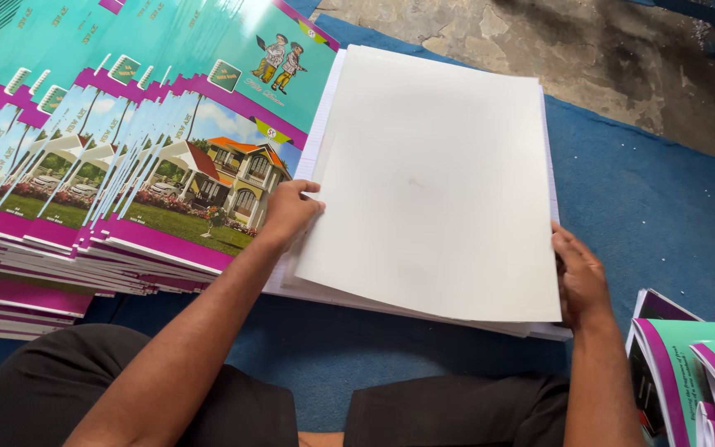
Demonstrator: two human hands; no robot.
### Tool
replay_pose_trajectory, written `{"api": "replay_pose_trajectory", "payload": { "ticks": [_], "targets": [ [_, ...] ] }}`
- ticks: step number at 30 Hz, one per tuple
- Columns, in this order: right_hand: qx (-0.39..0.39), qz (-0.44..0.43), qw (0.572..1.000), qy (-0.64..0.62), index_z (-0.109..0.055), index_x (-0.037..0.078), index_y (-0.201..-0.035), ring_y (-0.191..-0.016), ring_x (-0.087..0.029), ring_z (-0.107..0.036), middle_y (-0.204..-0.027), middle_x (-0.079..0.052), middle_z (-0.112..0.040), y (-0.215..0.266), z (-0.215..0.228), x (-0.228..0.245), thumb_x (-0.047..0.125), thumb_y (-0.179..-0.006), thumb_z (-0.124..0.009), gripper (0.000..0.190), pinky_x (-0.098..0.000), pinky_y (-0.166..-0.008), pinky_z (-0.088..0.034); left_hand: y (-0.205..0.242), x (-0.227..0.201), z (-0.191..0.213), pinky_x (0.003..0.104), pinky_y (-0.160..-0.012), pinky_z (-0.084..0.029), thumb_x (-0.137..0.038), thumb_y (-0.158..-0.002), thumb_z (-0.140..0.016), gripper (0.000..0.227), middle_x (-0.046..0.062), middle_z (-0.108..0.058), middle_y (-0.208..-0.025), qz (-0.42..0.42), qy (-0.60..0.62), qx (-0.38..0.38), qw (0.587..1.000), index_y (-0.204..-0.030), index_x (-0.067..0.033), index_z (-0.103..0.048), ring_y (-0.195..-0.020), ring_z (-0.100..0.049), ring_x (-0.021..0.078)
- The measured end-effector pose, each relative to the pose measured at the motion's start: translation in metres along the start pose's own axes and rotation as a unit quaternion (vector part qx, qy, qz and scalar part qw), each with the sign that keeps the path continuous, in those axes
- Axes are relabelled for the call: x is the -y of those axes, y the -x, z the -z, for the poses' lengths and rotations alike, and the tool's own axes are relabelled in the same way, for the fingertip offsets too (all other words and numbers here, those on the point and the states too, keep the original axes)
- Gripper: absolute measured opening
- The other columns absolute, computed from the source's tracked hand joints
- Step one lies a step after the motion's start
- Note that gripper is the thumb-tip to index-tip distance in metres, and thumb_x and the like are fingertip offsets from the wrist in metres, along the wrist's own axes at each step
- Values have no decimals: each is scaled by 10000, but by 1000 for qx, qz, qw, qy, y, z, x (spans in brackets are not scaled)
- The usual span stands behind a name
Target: The person sits on a blue mat and repeatedly folds the cover of a booklet onto its inner pages, then presses the spine with a small wooden block to crease the fold. The person handles multiple identical booklets in a stack, processing them one at a time.
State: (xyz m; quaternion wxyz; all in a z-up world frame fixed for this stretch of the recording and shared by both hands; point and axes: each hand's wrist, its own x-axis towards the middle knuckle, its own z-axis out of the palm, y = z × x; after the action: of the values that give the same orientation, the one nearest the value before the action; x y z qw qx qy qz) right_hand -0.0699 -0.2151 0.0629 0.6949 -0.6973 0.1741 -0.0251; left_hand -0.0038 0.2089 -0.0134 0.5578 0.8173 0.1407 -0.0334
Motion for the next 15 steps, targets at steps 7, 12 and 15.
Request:
{"api": "replay_pose_trajectory", "payload": {
  "ticks": [7,12,15],
  "targets": [
    [9,94,992,88,-466,65,-1499,-1272,-271,-625,-1389,-192,-623,11,-19,13,385,-1027,-493,570,-386,-1023,-537,19,-12,-24,366,-794,-601,-180,-848,-723,443,135,-773,-1002,-31,-103,39,993,-1280,-89,-682,-801,-767,270],
    [10,171,947,270,-480,139,-1531,-1438,-355,-446,-1589,-210,-457,14,-36,9,496,-1023,-450,622,-485,-1116,-397,22,-16,-25,418,-864,-568,-227,-863,-718,415,163,-769,-992,-107,-169,25,979,-1243,-60,-691,-910,-742,302],
    [36,214,924,314,-462,171,-1551,-1496,-402,-354,-1646,-234,-334,8,-49,7,493,-1038,-433,606,-527,-1162,-369,22,-17,-26,449,-845,-567,-238,-900,-696,317,184,-754,-953,-125,-221,36,967,-1138,-28,-700,-902,-732,334]
  ]
}}
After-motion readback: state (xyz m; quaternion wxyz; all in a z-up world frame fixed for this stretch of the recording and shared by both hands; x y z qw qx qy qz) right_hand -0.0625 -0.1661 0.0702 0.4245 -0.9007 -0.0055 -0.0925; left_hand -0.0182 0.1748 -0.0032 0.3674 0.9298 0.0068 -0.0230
